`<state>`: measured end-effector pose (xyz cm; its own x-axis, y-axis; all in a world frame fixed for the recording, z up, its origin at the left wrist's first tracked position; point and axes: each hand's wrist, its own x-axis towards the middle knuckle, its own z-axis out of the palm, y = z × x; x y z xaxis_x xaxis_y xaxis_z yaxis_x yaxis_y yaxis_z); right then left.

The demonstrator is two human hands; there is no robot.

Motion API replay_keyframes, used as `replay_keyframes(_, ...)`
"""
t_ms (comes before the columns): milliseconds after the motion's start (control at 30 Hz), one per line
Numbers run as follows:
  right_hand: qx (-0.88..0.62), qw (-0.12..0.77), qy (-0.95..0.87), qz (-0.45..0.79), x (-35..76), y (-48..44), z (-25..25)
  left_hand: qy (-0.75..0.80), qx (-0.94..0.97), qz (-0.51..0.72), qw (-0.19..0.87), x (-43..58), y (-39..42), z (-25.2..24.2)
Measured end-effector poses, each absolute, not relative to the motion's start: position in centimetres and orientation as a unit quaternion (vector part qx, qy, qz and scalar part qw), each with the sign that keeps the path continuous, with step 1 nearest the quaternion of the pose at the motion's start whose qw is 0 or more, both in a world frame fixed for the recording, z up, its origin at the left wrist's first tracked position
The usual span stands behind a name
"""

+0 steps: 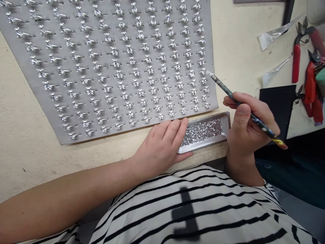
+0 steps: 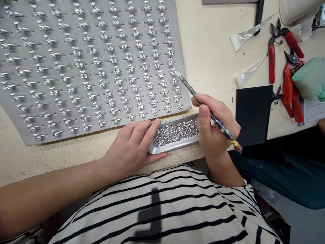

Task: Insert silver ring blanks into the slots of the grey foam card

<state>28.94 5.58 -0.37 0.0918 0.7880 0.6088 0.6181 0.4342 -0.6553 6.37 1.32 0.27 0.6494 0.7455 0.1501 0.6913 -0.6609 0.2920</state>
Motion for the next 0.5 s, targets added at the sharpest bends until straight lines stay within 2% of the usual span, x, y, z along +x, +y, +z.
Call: replay_keyframes(500,-0.523,0.513,-0.676,0.075,29.21,5.58,-0.37,0.399,0.901,0.131,0.105,6.37,1.23,0.18)
